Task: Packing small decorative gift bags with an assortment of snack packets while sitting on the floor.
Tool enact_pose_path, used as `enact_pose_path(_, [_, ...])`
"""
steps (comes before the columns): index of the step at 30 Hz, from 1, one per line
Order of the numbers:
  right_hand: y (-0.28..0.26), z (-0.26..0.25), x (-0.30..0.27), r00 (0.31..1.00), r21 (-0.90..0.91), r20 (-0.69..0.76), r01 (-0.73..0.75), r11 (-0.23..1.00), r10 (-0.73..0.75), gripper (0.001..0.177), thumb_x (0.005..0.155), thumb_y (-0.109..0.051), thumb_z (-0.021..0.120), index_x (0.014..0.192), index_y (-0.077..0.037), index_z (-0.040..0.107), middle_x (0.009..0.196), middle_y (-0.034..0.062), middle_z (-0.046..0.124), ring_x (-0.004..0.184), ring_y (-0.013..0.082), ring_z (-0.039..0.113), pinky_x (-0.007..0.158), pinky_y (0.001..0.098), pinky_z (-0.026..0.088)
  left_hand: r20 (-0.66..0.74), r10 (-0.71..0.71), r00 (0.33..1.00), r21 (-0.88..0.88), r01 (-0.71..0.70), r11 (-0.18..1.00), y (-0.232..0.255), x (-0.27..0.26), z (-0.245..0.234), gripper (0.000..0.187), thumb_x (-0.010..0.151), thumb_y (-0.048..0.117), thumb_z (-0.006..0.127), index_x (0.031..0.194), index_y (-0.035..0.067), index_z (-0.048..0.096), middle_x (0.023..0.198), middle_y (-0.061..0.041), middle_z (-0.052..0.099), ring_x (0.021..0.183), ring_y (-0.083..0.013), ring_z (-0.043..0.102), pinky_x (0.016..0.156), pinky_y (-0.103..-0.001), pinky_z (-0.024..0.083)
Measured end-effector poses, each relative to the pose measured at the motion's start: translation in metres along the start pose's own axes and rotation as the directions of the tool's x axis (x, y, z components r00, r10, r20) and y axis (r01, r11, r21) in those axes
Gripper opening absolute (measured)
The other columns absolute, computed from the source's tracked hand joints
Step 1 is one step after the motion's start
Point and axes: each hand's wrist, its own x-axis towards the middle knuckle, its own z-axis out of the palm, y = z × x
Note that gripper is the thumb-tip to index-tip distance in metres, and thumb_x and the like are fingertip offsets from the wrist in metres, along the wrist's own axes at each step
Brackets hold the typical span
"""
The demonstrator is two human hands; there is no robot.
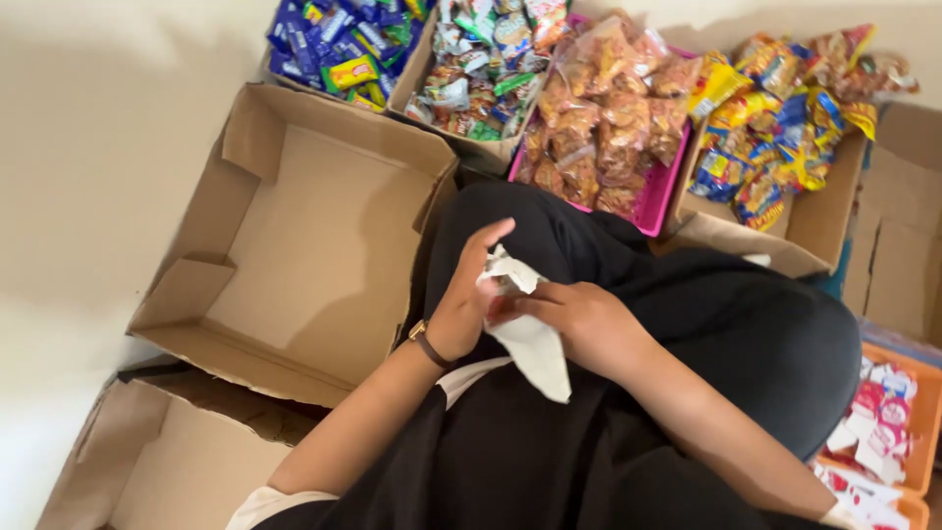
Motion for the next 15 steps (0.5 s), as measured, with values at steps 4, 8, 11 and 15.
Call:
enact_pose_path(4, [0.007, -0.015, 0.009, 0.994, 0.107, -0.047, -0.091, 0.99, 0.096, 0.031, 0.088, -0.008, 0.069, 0.119, -0.011, 0.071, 0.111, 0.0109, 0.071, 0.091, 0.0351, 0.072, 0.071, 0.0393, 0.055, -0.09, 0.077, 0.993, 0.052, -0.072, 0.996, -0.034, 0.006, -0.029, 0.101, 0.098, 0.08, 0.011, 0.156, 0.0, 0.031, 0.158, -0.024, 0.032, 0.15, -0.039, 0.023, 0.125, -0.052, 0.012])
enact_pose_path(8, [0.03, -0.017, 0.013, 0.974, 0.078, -0.077, -0.208, 0.975, 0.214, 0.031, 0.088, -0.013, 0.073, 0.119, -0.016, 0.073, 0.115, 0.0056, 0.073, 0.095, 0.0298, 0.073, 0.075, 0.0358, 0.057, -0.286, -0.191, 0.939, 0.2, 0.254, 0.946, -0.067, 0.023, -0.071, 0.068, 0.107, 0.049, 0.026, 0.154, 0.001, 0.037, 0.148, -0.028, 0.04, 0.143, -0.0424, 0.035, 0.122, -0.052, 0.023])
enact_pose_path(11, [0.046, -0.016, 0.022, 0.963, 0.065, -0.09, -0.249, 0.966, 0.254, 0.032, 0.087, -0.016, 0.073, 0.119, -0.02, 0.074, 0.115, 0.0027, 0.074, 0.097, 0.0265, 0.074, 0.078, 0.0334, 0.058, -0.378, -0.414, 0.828, 0.216, 0.514, 0.83, -0.11, 0.043, -0.106, 0.055, 0.104, 0.031, 0.054, 0.152, 0.005, 0.042, 0.146, -0.031, 0.042, 0.143, -0.0464, 0.037, 0.121, -0.055, 0.028])
enact_pose_path(15, [0.063, -0.018, 0.043, 0.968, 0.102, -0.098, -0.223, 0.97, 0.233, 0.031, 0.082, -0.013, 0.077, 0.113, -0.018, 0.075, 0.111, 0.0055, 0.075, 0.095, 0.0291, 0.075, 0.079, 0.0355, 0.059, -0.419, -0.602, 0.68, 0.261, 0.725, 0.637, -0.192, 0.079, -0.156, 0.064, 0.097, 0.035, 0.067, 0.154, 0.02, 0.041, 0.155, -0.021, 0.038, 0.149, -0.0382, 0.034, 0.12, -0.055, 0.031])
